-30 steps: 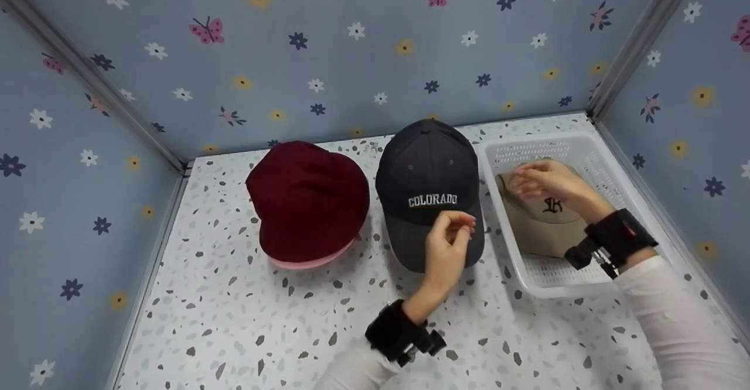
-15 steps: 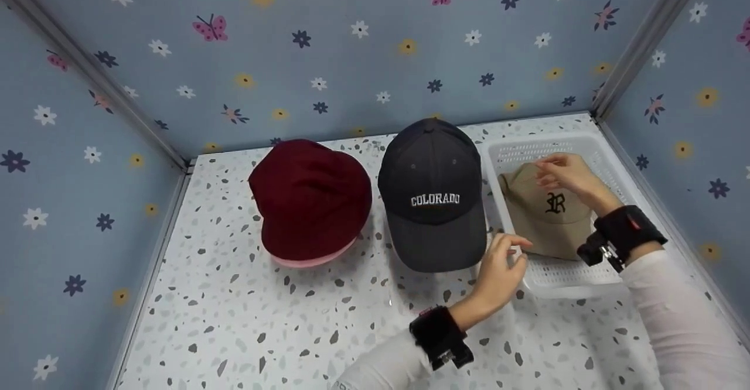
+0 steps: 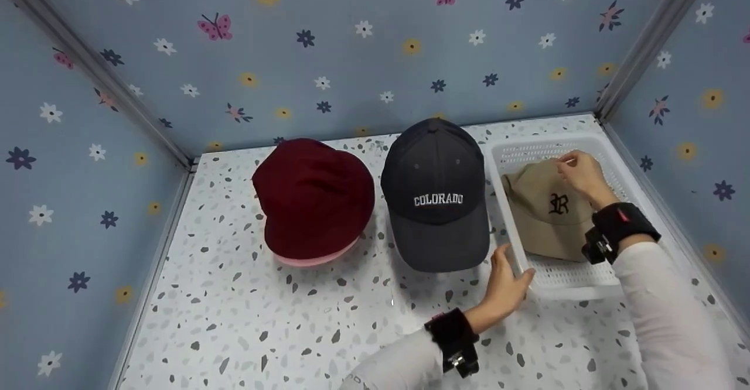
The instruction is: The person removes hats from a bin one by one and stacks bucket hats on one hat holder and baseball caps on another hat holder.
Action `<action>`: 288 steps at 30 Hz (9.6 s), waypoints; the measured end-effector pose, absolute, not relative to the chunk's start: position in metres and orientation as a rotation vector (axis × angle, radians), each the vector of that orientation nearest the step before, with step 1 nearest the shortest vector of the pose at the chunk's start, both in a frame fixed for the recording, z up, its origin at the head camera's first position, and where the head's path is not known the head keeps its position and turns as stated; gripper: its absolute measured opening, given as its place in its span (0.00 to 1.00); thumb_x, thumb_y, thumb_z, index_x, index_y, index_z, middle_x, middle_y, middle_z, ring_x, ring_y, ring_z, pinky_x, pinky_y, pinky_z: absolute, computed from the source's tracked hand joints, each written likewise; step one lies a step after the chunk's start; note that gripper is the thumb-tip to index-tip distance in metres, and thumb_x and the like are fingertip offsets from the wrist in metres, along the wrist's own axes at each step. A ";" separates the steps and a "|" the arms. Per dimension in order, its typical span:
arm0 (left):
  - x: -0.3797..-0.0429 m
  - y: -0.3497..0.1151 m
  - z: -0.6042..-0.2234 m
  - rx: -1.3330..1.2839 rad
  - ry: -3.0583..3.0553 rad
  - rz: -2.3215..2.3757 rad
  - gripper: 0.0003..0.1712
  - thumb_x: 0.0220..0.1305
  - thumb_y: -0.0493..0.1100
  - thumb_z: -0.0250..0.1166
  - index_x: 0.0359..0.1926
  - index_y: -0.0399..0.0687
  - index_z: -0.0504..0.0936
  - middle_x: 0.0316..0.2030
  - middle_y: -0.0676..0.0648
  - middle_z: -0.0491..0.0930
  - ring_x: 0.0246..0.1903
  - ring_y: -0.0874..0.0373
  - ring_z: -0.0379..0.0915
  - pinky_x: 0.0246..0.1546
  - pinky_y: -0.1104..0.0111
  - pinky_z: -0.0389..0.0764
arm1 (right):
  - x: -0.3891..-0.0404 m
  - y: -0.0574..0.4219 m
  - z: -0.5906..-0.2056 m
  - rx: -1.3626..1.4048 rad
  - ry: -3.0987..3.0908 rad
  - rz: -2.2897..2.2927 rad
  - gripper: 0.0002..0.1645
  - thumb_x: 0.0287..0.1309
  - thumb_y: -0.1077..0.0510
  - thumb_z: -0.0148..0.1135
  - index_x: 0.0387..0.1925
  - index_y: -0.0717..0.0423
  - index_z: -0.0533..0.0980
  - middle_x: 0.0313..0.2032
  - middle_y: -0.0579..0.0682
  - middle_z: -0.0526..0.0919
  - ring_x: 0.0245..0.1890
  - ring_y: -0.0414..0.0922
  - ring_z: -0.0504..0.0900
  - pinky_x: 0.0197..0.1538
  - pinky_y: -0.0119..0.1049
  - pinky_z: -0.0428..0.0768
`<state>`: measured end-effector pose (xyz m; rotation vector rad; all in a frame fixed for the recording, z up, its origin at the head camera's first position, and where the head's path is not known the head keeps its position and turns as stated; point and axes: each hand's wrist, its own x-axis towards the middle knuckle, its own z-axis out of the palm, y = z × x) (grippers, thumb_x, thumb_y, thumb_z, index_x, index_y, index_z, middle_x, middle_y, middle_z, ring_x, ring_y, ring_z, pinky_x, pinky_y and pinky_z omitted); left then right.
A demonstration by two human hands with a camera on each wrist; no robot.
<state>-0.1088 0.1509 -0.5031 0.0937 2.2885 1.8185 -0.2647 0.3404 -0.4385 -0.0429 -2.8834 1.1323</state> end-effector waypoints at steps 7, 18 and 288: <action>-0.115 0.156 -0.510 -0.104 2.071 1.877 0.34 0.55 0.44 0.62 0.59 0.38 0.58 0.45 0.40 0.73 0.20 0.55 0.72 0.33 0.67 0.76 | -0.267 0.346 -0.453 -0.071 -2.856 1.062 0.20 0.59 0.60 0.43 0.43 0.76 0.65 0.37 0.73 0.71 0.37 0.61 0.71 0.34 0.40 0.69; -0.115 0.163 -0.511 -0.129 2.038 1.924 0.11 0.55 0.37 0.60 0.40 0.37 0.74 0.25 0.51 0.73 0.19 0.62 0.67 0.21 0.73 0.72 | -0.270 0.357 -0.465 -0.162 -2.947 1.169 0.35 0.59 0.56 0.47 0.56 0.79 0.49 0.51 0.82 0.57 0.53 0.70 0.58 0.55 0.58 0.59; -0.246 -0.072 -0.325 -0.275 0.626 2.866 0.12 0.64 0.27 0.42 0.48 0.34 0.62 0.28 0.43 0.74 0.26 0.56 0.73 0.28 0.71 0.75 | -0.125 0.202 -0.401 0.290 -1.232 3.136 0.16 0.64 0.69 0.36 0.47 0.57 0.69 0.37 0.52 0.80 0.35 0.44 0.79 0.38 0.34 0.77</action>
